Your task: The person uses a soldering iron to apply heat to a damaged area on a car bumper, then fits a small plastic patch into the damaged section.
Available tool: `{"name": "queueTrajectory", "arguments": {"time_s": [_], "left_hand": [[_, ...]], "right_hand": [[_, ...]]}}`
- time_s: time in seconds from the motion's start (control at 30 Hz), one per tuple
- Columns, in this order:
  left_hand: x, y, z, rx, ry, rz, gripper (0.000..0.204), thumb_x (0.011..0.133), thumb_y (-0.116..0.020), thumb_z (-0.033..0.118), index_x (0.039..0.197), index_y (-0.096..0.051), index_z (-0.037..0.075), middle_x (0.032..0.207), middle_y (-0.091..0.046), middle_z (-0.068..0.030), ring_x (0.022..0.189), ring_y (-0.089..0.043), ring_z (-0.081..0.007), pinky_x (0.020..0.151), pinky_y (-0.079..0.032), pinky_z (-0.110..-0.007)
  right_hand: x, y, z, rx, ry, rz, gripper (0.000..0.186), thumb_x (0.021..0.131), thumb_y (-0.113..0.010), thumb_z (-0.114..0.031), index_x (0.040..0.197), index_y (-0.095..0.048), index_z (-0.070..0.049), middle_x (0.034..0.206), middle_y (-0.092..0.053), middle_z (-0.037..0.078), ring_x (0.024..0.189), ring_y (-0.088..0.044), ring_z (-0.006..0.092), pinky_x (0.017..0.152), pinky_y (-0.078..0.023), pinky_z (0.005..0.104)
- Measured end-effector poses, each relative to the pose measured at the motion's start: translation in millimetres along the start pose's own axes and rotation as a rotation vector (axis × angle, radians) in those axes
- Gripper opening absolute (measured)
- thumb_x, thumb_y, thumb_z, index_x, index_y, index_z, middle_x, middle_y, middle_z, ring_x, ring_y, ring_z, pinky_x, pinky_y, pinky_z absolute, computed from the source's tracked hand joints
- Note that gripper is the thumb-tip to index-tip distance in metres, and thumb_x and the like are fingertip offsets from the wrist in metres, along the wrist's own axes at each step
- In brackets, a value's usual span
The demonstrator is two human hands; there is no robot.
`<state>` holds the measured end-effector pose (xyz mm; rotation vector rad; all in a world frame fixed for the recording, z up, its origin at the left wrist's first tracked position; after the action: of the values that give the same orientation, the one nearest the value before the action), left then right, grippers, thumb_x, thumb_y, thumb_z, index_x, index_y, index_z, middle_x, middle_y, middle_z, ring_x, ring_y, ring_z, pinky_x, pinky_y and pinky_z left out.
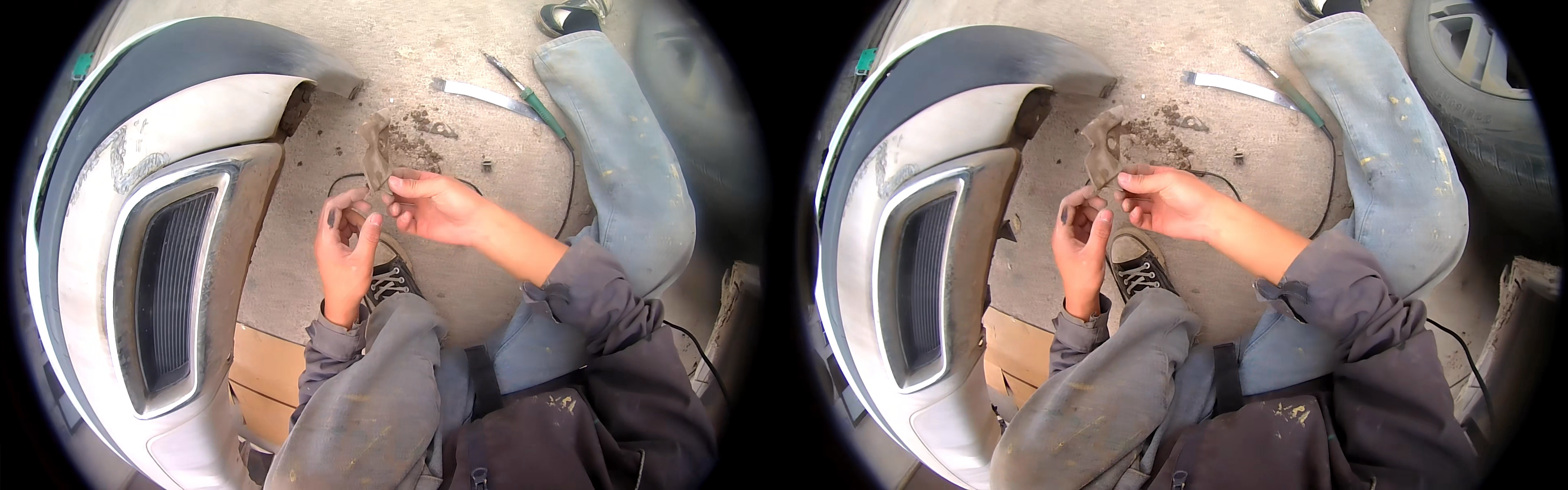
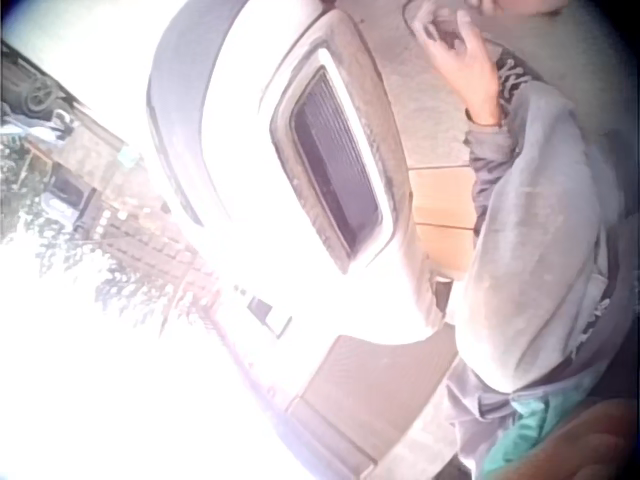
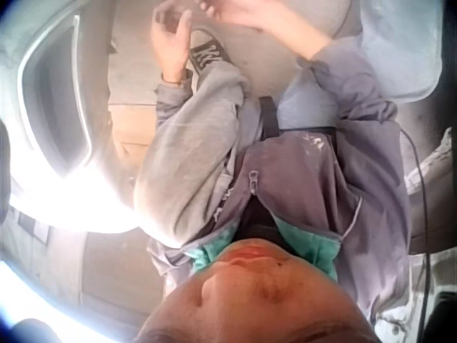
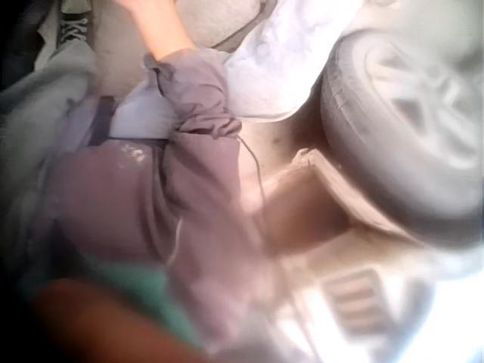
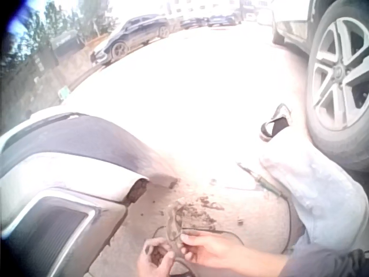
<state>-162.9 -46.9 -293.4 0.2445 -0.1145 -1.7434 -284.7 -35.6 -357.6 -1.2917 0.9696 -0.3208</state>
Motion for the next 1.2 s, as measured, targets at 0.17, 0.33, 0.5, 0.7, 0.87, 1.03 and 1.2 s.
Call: {"name": "queueTrajectory", "arguments": {"time_s": [0.17, 0.33, 0.5, 0.7, 0.87, 1.03, 1.2], "left_hand": [[-0.9, 5.6, 37.1, 0.27, -0.291, 0.102, 0.019, 0.081, -0.063, -0.003, 0.099, -0.056, -0.003, 0.09, -0.053, -0.0056, 0.074, -0.05, -0.0093, 0.066, -0.042, -0.021], [-0.4, 8.4, 49.0, 0.378, -0.467, 0.188, 0.012, 0.078, -0.066, -0.004, 0.088, -0.06, -0.002, 0.082, -0.057, -0.008, 0.063, -0.053, -0.01, 0.055, -0.043, -0.022], [7.2, 4.3, 15.2, 0.207, -0.196, 0.163, 0.013, 0.081, -0.064, 0.003, 0.092, -0.059, -0.003, 0.083, -0.057, -0.0075, 0.064, -0.053, -0.0105, 0.06, -0.043, -0.023], [-6.8, -3.9, -53.1, 0.233, 0.273, -0.09, 0.034, 0.095, -0.048, 0.024, 0.086, -0.062, -0.006, 0.068, -0.063, -0.008, 0.065, -0.057, -0.0095, 0.06, -0.045, -0.024], [-16.4, 7.2, -84.2, 0.192, 0.399, -0.014, 0.039, 0.097, -0.044, 0.029, 0.081, -0.057, -0.004, 0.064, -0.061, -0.0081, 0.054, -0.057, -0.0125, 0.05, -0.046, -0.024], [-24.1, 14.5, -86.0, 0.382, 0.375, -0.013, 0.04, 0.096, -0.046, 0.027, 0.071, -0.055, -0.003, 0.054, -0.057, -0.0075, 0.046, -0.054, -0.0124, 0.044, -0.042, -0.027], [-26.7, 11.8, -86.4, 0.476, 0.371, -0.04, 0.043, 0.094, -0.048, 0.03, 0.068, -0.054, -0.003, 0.051, -0.054, -0.0089, 0.046, -0.053, -0.016, 0.046, -0.041, -0.031]], "right_hand": [[16.2, -17.1, 16.5, 0.075, -0.027, -0.162, 0.009, 0.088, -0.059, -0.017, 0.094, -0.059, -0.009, 0.085, -0.058, -0.001, 0.074, -0.052, 0.009, 0.066, -0.043, 0.0231], [15.9, -15.6, 24.5, 0.044, -0.069, -0.19, 0.013, 0.089, -0.058, -0.017, 0.099, -0.058, -0.009, 0.088, -0.058, -0.001, 0.075, -0.053, 0.0087, 0.066, -0.045, 0.0233], [15.0, -8.8, 32.0, 0.119, -0.087, -0.13, 0.013, 0.09, -0.056, -0.014, 0.1, -0.058, -0.007, 0.088, -0.058, -0.001, 0.074, -0.053, 0.0082, 0.065, -0.045, 0.0227], [12.5, 39.3, 42.9, -0.34, -0.075, 0.219, 0.012, 0.088, -0.056, -0.015, 0.089, -0.062, -0.004, 0.078, -0.061, 0.001, 0.067, -0.055, 0.0098, 0.059, -0.046, 0.0236], [-15.3, 51.2, -9.2, -1.878, 0.33, 0.485, 0.021, 0.079, -0.063, -0.021, 0.074, -0.063, -0.001, 0.07, -0.063, 0.015, 0.066, -0.061, 0.0306, 0.06, -0.048, 0.0391], [-49.1, 58.1, -81.3, -2.035, 0.325, 0.975, 0.019, 0.077, -0.06, -0.017, 0.072, -0.063, 0.002, 0.075, -0.062, 0.023, 0.079, -0.061, 0.0383, 0.071, -0.049, 0.0461], [-65.4, 64.4, -110.4, -2.037, 0.227, 1.062, 0.018, 0.078, -0.06, -0.016, 0.08, -0.063, 0.002, 0.077, -0.062, 0.023, 0.079, -0.061, 0.0386, 0.07, -0.048, 0.0462]]}}
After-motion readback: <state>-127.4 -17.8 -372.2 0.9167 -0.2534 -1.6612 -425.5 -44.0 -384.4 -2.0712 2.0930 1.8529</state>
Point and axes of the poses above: each hand's wrist, its own x-axis towards the middle knuckle, its own y-axis out of the back of the hand, z = x × y, the point moved 6 cm from there along x, towards the middle knuckle
